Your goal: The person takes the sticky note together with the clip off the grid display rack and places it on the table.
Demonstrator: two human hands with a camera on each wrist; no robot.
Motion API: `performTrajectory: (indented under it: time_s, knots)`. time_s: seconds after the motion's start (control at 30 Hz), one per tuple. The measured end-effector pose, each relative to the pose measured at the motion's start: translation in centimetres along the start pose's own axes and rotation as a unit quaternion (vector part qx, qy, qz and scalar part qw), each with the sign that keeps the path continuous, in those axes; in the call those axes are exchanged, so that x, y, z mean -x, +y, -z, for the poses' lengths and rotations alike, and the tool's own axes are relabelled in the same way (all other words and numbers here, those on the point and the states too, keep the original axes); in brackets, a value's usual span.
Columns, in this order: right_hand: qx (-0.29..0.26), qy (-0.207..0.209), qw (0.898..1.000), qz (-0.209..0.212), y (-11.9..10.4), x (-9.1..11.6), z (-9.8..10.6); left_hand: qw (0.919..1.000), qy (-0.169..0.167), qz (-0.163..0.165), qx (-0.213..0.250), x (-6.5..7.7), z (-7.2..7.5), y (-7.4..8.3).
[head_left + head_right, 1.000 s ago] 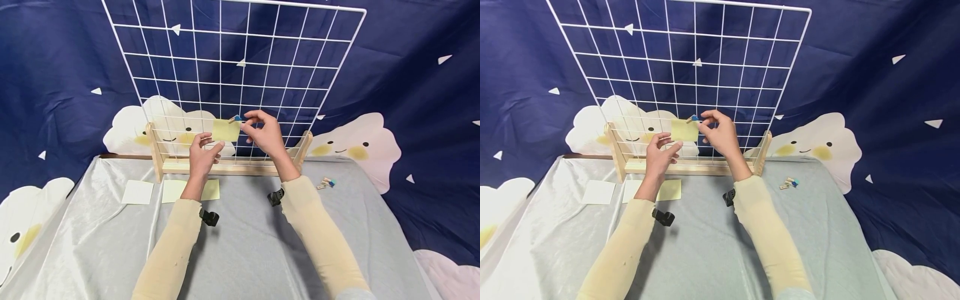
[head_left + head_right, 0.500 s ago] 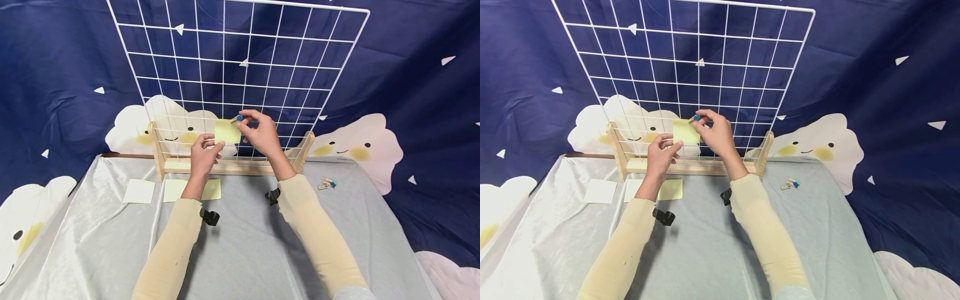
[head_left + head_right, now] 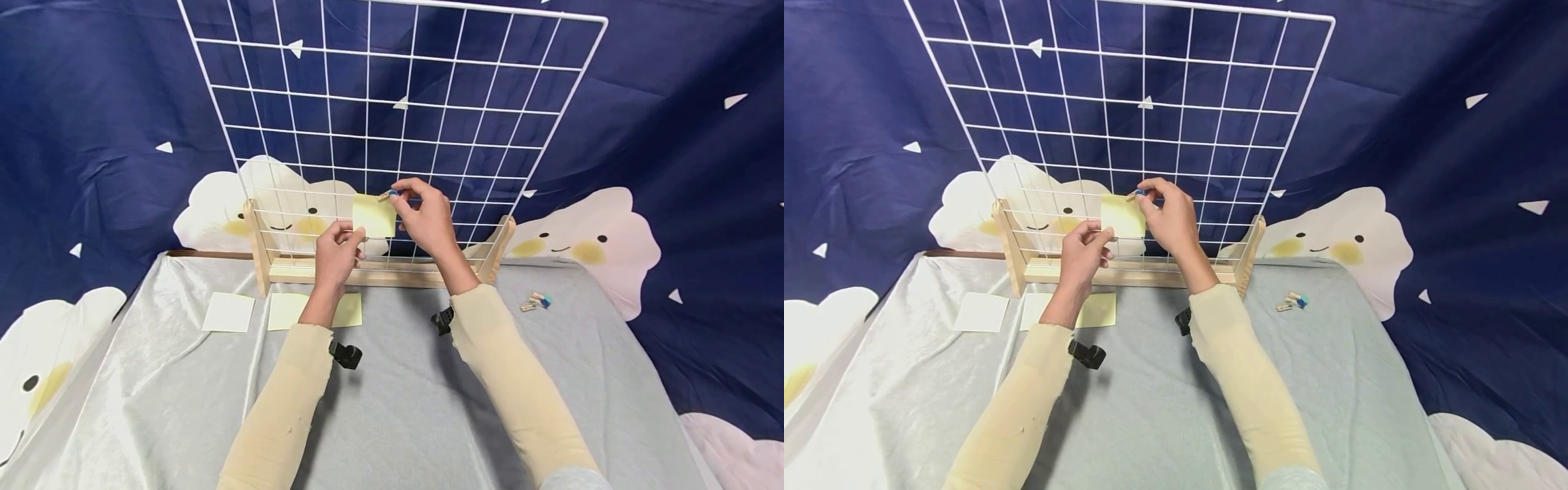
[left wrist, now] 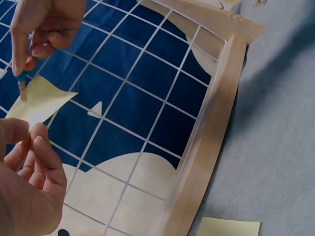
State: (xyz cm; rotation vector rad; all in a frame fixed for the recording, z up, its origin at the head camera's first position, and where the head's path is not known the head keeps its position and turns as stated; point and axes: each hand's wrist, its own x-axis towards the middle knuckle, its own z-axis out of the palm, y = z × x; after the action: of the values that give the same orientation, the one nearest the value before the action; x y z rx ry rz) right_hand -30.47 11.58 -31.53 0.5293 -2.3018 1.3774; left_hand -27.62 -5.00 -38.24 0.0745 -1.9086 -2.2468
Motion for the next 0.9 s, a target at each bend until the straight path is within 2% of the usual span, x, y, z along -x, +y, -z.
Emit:
performTrajectory:
  time_s: [0.23,0.6,0.9]
  knots:
    - [0.002,-0.006,1.0,0.0,-0.11,0.07,-0.11,0.9996,0.004,0.008,0.027,-0.02,0.06,0.08]
    - [0.023,0.001,1.0,0.002,0.04,0.0,-0.49,0.9988,0.003,0.001,0.05,0.07,-0.05,0.07]
    - [-0.003,0.015,1.0,0.013,-0.25,-0.01,-0.25,0.9991,0.003,-0.001,0.042,0.23,0.36,0.04]
